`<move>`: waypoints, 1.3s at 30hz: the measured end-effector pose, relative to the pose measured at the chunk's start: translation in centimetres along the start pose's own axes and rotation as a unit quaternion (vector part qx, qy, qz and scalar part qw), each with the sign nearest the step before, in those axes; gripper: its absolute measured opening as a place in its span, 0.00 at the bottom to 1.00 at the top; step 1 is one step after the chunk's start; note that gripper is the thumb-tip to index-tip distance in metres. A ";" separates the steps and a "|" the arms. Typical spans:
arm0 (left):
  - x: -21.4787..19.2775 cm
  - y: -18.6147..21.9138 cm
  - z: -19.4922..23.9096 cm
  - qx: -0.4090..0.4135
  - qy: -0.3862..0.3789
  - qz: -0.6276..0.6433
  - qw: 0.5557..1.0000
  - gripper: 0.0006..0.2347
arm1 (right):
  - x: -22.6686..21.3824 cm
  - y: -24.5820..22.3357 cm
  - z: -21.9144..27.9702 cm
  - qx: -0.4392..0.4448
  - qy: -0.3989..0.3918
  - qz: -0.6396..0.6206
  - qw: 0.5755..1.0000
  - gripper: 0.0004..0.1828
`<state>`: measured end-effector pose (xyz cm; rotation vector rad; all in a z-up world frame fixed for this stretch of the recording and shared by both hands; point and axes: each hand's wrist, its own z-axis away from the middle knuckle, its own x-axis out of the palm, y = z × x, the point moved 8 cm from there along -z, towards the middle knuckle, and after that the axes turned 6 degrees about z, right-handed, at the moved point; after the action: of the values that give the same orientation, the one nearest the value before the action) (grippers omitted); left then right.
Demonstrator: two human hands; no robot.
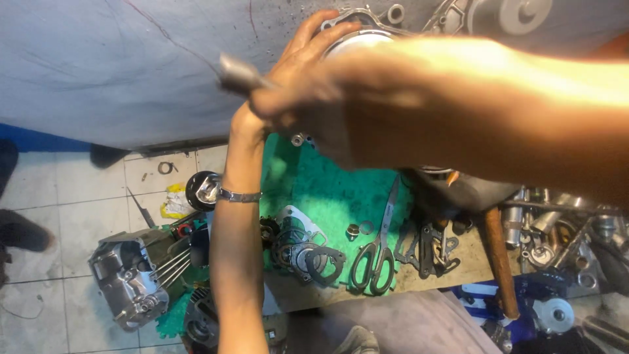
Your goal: The person works on a motorcycle engine crankcase on a workbench, fitting clutch components by hand and tightening bolts with a socket wrench. They position springs and plates on the clutch assembly, use the socket driver on fasteners, and steady the parts with the other hand while working.
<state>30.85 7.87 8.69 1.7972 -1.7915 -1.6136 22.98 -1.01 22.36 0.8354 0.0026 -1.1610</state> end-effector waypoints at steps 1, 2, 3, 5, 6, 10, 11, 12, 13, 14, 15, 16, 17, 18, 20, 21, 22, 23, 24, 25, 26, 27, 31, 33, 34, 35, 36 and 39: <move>-0.5 0.6 0.2 -0.001 0.018 -0.004 1.000 0.32 | -0.2 0.0 -0.1 0.013 0.002 -0.049 0.999 0.06; -0.3 1.5 0.1 -0.002 0.037 -0.004 0.999 0.31 | -0.1 -0.1 0.0 0.025 0.000 -0.099 0.995 0.07; -0.9 2.5 0.3 -0.003 0.055 -0.003 0.998 0.30 | -0.1 -0.4 0.1 0.025 -0.003 -0.104 0.994 0.07; -3.6 4.7 0.9 -0.002 0.100 -0.022 0.995 0.27 | -0.7 0.4 -0.1 0.055 0.007 -0.190 0.980 0.08; -3.8 6.0 1.1 -0.003 0.121 -0.026 0.992 0.26 | -0.8 0.4 -0.2 0.056 0.007 -0.191 0.980 0.08; -4.5 11.1 3.5 -0.049 0.182 -0.112 0.976 0.23 | -1.2 1.4 -0.8 0.096 0.018 -0.323 0.942 0.10; -4.3 12.1 4.2 -0.093 0.200 -0.186 0.958 0.22 | -1.3 1.9 -1.0 0.109 0.024 -0.364 0.925 0.11; -2.7 13.3 4.5 -0.095 0.199 -0.186 0.957 0.22 | -0.7 1.5 -1.5 0.107 0.024 -0.364 0.925 0.11; -2.3 14.8 5.5 -0.100 0.282 -0.194 0.934 0.19 | -1.3 1.5 -1.9 0.099 0.108 -0.367 0.919 0.10; -1.8 16.3 6.5 -0.099 0.364 -0.198 0.905 0.17 | -1.7 1.7 -2.0 0.094 0.189 -0.366 0.906 0.11; -1.5 18.3 6.0 -0.098 0.365 -0.198 0.904 0.17 | -2.2 2.0 -1.5 0.094 0.189 -0.365 0.907 0.11; -2.2 19.3 6.4 -0.068 0.462 0.013 0.884 0.19 | -1.6 2.1 -1.2 0.087 0.132 -0.400 0.903 0.11; -2.2 19.8 6.7 -0.037 0.528 0.227 0.817 0.21 | -1.1 2.1 -0.7 0.081 0.075 -0.435 0.894 0.11; -2.2 19.2 6.7 -0.038 0.529 0.226 0.817 0.21 | -0.9 1.9 -0.9 0.078 0.076 -0.435 0.894 0.11; -2.2 18.0 6.6 -0.084 0.522 0.165 0.833 0.17 | -1.7 1.6 -1.3 0.044 0.120 -0.409 0.904 0.12; -2.6 18.1 6.2 -0.082 0.525 0.163 0.832 0.17 | -2.1 2.0 -0.8 0.043 0.122 -0.406 0.905 0.12; -2.8 17.7 6.0 -0.125 0.530 0.139 0.827 0.12 | -1.9 2.2 -0.3 0.047 0.086 -0.408 0.908 0.14; -3.0 17.4 5.7 -0.168 0.534 0.116 0.820 0.08 | -1.6 2.5 0.2 0.052 0.051 -0.409 0.910 0.17; -2.6 16.9 6.2 -0.161 0.535 0.117 0.821 0.08 | -0.6 3.2 0.4 0.057 0.051 -0.406 0.911 0.17; -2.3 16.7 6.3 -0.107 0.520 0.152 0.834 0.08 | 0.9 3.4 0.5 0.038 0.010 -0.420 0.907 0.22; -1.9 16.6 6.6 -0.056 0.501 0.188 0.843 0.08 | 2.3 3.3 0.5 0.014 -0.030 -0.436 0.900 0.28; -2.2 16.8 6.3 -0.054 0.501 0.187 0.843 0.08 | 4.7 3.4 -0.2 0.015 -0.030 -0.435 0.900 0.28; -2.1 16.0 6.9 -0.042 0.498 0.237 0.833 0.09 | 3.9 5.6 2.2 -0.063 0.468 -0.531 0.704 0.31; -2.6 15.9 6.2 -0.016 0.486 0.192 0.852 0.10 | 3.1 5.0 4.5 -0.144 0.598 -0.442 0.653 0.41; -2.6 15.9 6.4 -0.027 0.490 0.202 0.847 0.10 | 3.3 4.2 3.0 -0.164 0.550 -0.482 0.662 0.34; -2.7 16.0 6.6 -0.037 0.494 0.211 0.843 0.10 | 3.6 3.4 1.6 -0.185 0.499 -0.520 0.668 0.27; -2.5 15.9 6.8 -0.036 0.494 0.210 0.843 0.10 | 3.0 3.8 1.4 -0.184 0.501 -0.519 0.668 0.27; -2.5 16.1 6.9 -0.045 0.485 0.184 0.854 0.10 | 2.5 3.4 -0.5 -0.167 0.417 -0.483 0.752 0.23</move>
<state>16.34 9.09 18.76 1.6071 -1.3734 -0.4454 27.01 -2.26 22.90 0.9811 1.5089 -1.5492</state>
